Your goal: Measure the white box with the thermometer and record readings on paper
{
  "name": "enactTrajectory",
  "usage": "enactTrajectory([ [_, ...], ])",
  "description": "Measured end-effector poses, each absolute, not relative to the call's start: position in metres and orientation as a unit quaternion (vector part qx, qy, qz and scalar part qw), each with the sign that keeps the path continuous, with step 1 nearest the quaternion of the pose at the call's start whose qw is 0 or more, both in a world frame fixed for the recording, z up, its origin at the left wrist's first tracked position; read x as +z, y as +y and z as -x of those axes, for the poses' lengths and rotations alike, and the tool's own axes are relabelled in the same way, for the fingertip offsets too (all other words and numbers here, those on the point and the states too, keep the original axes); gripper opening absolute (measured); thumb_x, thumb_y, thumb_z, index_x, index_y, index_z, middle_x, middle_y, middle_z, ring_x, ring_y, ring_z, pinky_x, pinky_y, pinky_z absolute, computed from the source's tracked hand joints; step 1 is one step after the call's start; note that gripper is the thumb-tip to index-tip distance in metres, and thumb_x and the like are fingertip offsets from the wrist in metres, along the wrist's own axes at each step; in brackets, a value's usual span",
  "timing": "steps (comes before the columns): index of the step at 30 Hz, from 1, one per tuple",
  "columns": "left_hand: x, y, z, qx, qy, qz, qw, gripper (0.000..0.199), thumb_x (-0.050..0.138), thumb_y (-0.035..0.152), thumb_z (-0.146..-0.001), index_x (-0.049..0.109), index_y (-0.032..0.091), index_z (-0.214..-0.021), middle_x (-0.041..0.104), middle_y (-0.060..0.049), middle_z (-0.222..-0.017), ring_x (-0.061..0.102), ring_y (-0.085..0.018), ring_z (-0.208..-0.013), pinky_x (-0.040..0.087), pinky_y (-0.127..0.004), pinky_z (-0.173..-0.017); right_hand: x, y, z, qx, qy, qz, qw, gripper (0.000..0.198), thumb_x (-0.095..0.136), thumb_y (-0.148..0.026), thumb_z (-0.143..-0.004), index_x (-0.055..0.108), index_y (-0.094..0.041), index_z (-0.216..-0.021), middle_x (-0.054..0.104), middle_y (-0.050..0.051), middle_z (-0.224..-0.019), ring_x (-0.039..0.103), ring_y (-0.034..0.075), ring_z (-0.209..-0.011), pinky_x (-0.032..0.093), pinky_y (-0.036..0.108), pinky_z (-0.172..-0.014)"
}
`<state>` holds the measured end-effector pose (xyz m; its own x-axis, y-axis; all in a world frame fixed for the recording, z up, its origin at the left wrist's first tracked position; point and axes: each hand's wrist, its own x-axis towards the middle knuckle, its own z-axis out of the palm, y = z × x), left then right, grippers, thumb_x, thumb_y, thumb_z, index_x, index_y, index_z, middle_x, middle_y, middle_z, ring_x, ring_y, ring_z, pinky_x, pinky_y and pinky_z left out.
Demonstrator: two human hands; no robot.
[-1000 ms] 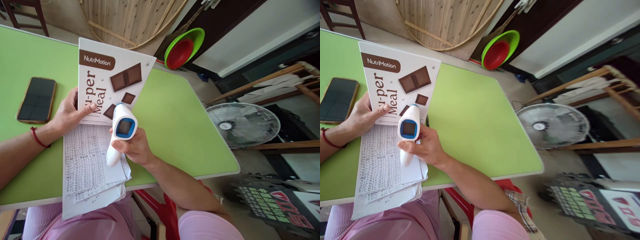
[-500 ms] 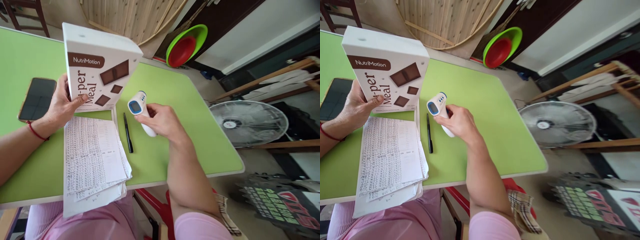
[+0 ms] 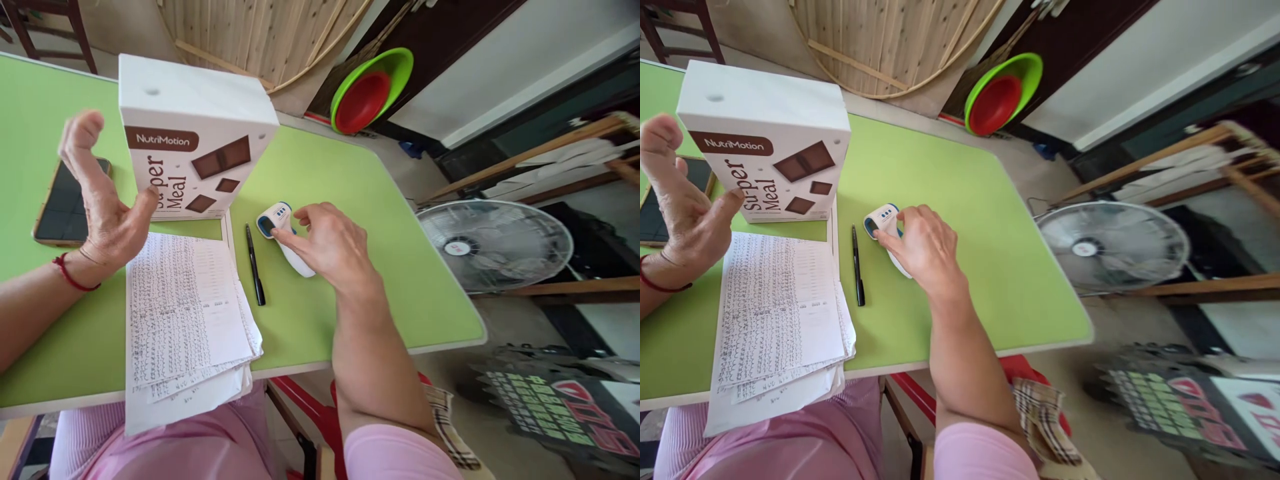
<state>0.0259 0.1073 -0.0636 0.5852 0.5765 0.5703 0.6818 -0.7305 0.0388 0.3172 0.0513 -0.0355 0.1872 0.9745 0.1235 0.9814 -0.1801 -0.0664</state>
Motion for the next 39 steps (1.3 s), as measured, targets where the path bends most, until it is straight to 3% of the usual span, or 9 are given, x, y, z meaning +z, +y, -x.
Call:
enactTrajectory([
  [3,-0.056,0.091,-0.03,-0.504,-0.401,0.76,0.086,0.057,0.043,0.05,-0.098,0.025,0.015,-0.139,0.028,-0.011,-0.146,0.029,-0.031,-0.137,0.031,-0.058,-0.11,-0.04,0.045,-0.305,0.011,-0.664,0.738,0.119,0.023,0.066,-0.039,-0.082,0.063,-0.018,-0.091,0.072,0.007,-0.087,0.067,0.022,-0.077,0.047,0.034,-0.069],
  [5,-0.051,0.082,-0.035,-0.519,-0.34,0.778,0.097,0.05,0.048,0.043,-0.094,0.03,0.018,-0.133,0.029,-0.013,-0.145,0.031,-0.031,-0.137,0.029,-0.056,-0.115,-0.044,0.042,-0.296,0.059,-0.693,0.71,0.111,0.02,0.066,-0.038,-0.082,0.061,-0.02,-0.088,0.07,0.003,-0.076,0.065,0.019,-0.066,0.046,0.032,-0.064],
  [9,-0.035,0.063,-0.045,-0.353,-0.305,0.884,0.011,0.039,0.053,0.019,-0.09,0.038,0.012,-0.126,0.039,-0.019,-0.136,0.04,-0.03,-0.131,0.038,-0.049,-0.11,-0.053,0.041,-0.288,0.086,-0.724,0.68,0.078,0.012,0.065,-0.025,-0.08,0.061,-0.022,-0.091,0.069,-0.001,-0.07,0.063,0.018,-0.061,0.042,0.03,-0.059],
  [11,-0.028,0.055,-0.048,-0.248,-0.294,0.923,-0.03,0.036,0.057,0.023,-0.091,0.045,0.01,-0.122,0.05,-0.019,-0.123,0.051,-0.031,-0.118,0.043,-0.051,-0.101,-0.057,0.042,-0.289,0.095,-0.732,0.671,0.067,0.014,0.062,-0.019,-0.079,0.063,-0.022,-0.093,0.068,-0.002,-0.068,0.062,0.017,-0.06,0.042,0.029,-0.058],
  [14,-0.021,0.045,-0.042,-0.023,-0.265,0.961,-0.074,0.082,0.086,0.051,-0.065,0.051,0.016,-0.131,0.049,-0.022,-0.133,0.051,-0.042,-0.12,0.039,-0.066,-0.1,-0.061,0.045,-0.292,0.096,-0.75,0.648,0.087,0.022,0.057,-0.016,-0.079,0.068,-0.023,-0.097,0.071,0.0,-0.074,0.064,0.017,-0.063,0.045,0.03,-0.062],
  [17,-0.02,0.035,-0.027,0.083,-0.214,0.971,-0.07,0.131,0.098,0.046,-0.034,0.037,0.031,-0.148,0.031,-0.021,-0.155,0.032,-0.05,-0.137,0.031,-0.074,-0.102,-0.066,0.047,-0.297,0.084,-0.765,0.62,0.15,0.027,0.05,-0.017,-0.082,0.073,-0.023,-0.096,0.075,0.003,-0.087,0.067,0.02,-0.073,0.05,0.033,-0.069],
  [22,-0.016,0.028,-0.015,0.102,-0.262,0.958,0.052,0.121,0.087,0.01,-0.048,0.032,0.036,-0.153,0.03,-0.017,-0.158,0.033,-0.05,-0.138,0.029,-0.081,-0.098,-0.072,0.051,-0.306,0.067,-0.767,0.58,0.265,0.031,0.045,-0.014,-0.082,0.073,-0.021,-0.094,0.074,0.007,-0.094,0.069,0.023,-0.086,0.055,0.039,-0.078],
  [31,-0.008,0.037,-0.033,0.124,-0.252,0.959,0.03,0.055,0.061,0.004,-0.081,0.064,0.034,-0.128,0.045,-0.007,-0.152,0.036,-0.038,-0.143,0.018,-0.075,-0.112,-0.074,0.053,-0.306,0.042,-0.773,0.503,0.385,0.016,0.053,-0.02,-0.087,0.056,-0.023,-0.103,0.063,0.004,-0.09,0.064,0.017,-0.076,0.057,0.033,-0.071],
  [39,-0.003,0.039,-0.033,0.156,-0.204,0.966,-0.005,0.08,0.07,0.003,-0.061,0.058,0.031,-0.135,0.046,-0.01,-0.151,0.034,-0.035,-0.144,0.017,-0.068,-0.116,-0.074,0.05,-0.298,0.056,-0.718,0.496,0.485,0.017,0.053,-0.042,-0.096,0.052,-0.027,-0.103,0.058,-0.002,-0.079,0.058,0.013,-0.066,0.052,0.03,-0.065],
])
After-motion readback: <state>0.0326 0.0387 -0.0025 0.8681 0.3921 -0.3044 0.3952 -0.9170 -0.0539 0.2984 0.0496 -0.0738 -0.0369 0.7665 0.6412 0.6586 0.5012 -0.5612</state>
